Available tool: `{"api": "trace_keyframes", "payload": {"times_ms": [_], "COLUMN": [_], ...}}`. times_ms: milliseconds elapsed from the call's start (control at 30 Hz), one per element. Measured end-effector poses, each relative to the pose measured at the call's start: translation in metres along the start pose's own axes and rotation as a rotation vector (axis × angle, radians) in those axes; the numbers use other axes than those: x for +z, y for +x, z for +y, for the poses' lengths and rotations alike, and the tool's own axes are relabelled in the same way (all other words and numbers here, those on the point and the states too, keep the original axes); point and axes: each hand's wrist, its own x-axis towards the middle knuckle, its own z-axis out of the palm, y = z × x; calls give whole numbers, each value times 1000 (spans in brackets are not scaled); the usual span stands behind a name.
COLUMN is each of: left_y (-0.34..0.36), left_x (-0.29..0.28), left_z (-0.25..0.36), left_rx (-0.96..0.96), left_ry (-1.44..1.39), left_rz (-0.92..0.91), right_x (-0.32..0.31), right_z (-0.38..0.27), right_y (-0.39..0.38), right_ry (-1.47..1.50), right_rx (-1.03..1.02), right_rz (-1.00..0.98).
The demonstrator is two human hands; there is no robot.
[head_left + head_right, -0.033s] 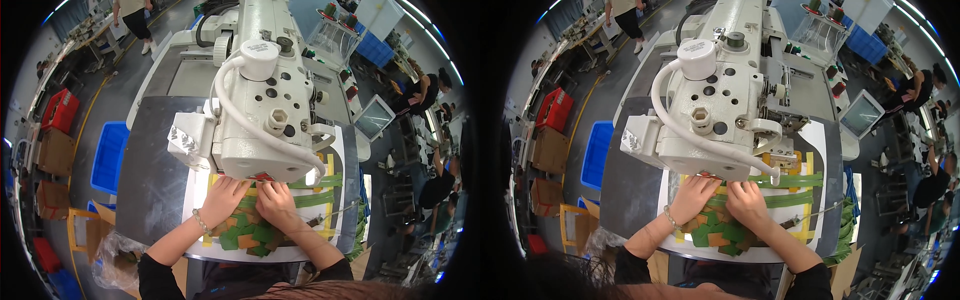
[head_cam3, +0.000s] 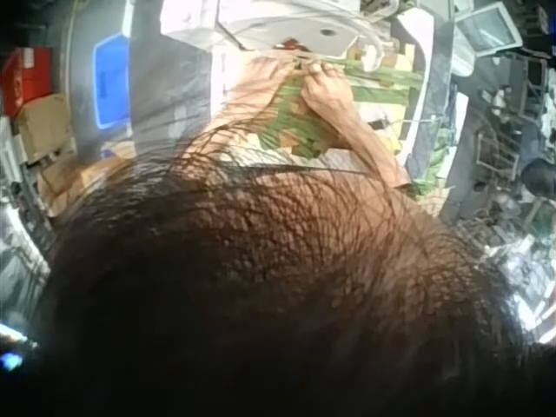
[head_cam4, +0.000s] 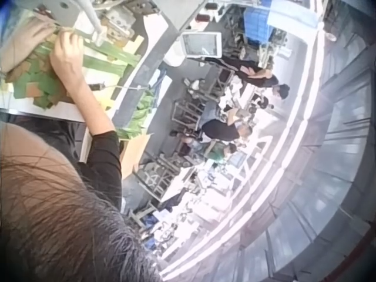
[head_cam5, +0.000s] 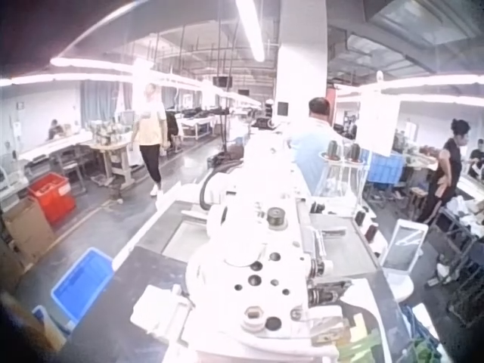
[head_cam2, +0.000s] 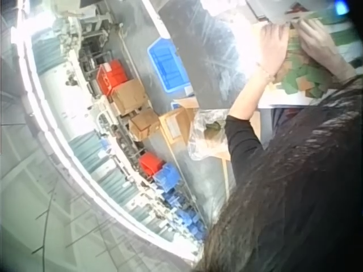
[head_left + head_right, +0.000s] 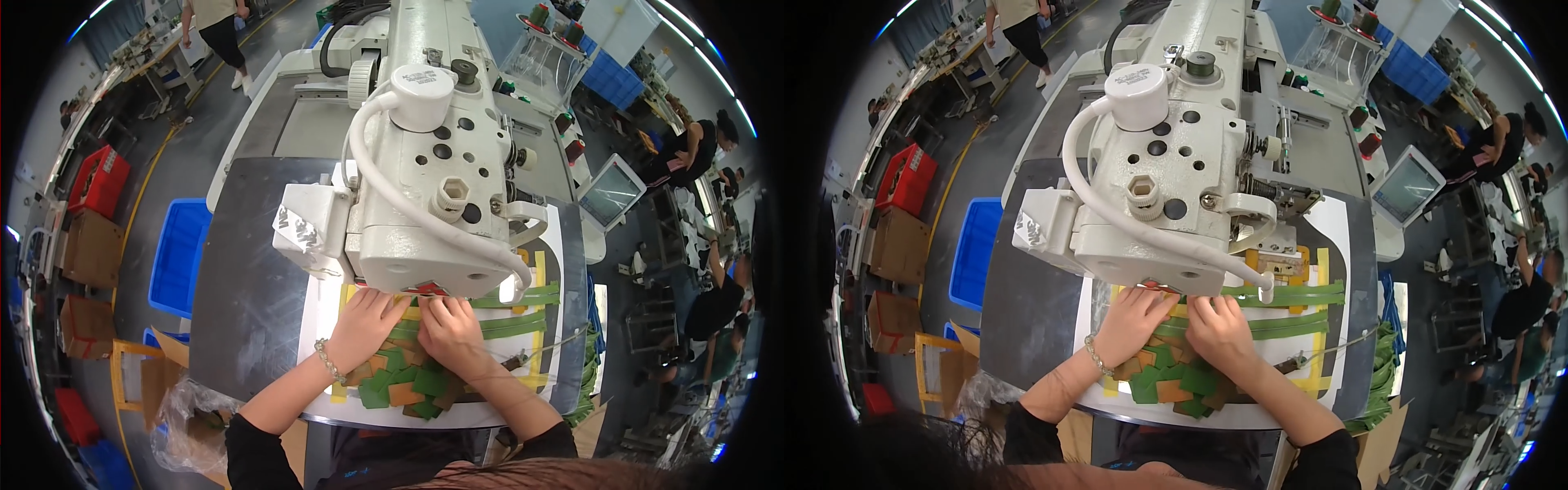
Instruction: Sewing pieces of leather and fabric together using an industrial sewing machine.
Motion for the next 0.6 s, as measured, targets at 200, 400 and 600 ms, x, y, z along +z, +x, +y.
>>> {"api": "trace_keyframes", "payload": {"times_ms": [200,400,600], "left_y": [-4,2,3], "left_x": [-5,-7,-6], "left_z": [4,8,8], "left_rx": [-21,1,-66], "left_ry": [67,188,155], "left_rz": [-19,-59,-129], "right_x": [-2,1,2], "right_z": [1,-1,2], "right_y": [3,0,-2], "right_ry": [33,21,2], "right_rx": [-15,-5,-5], "right_rz": [41,42,43]}}
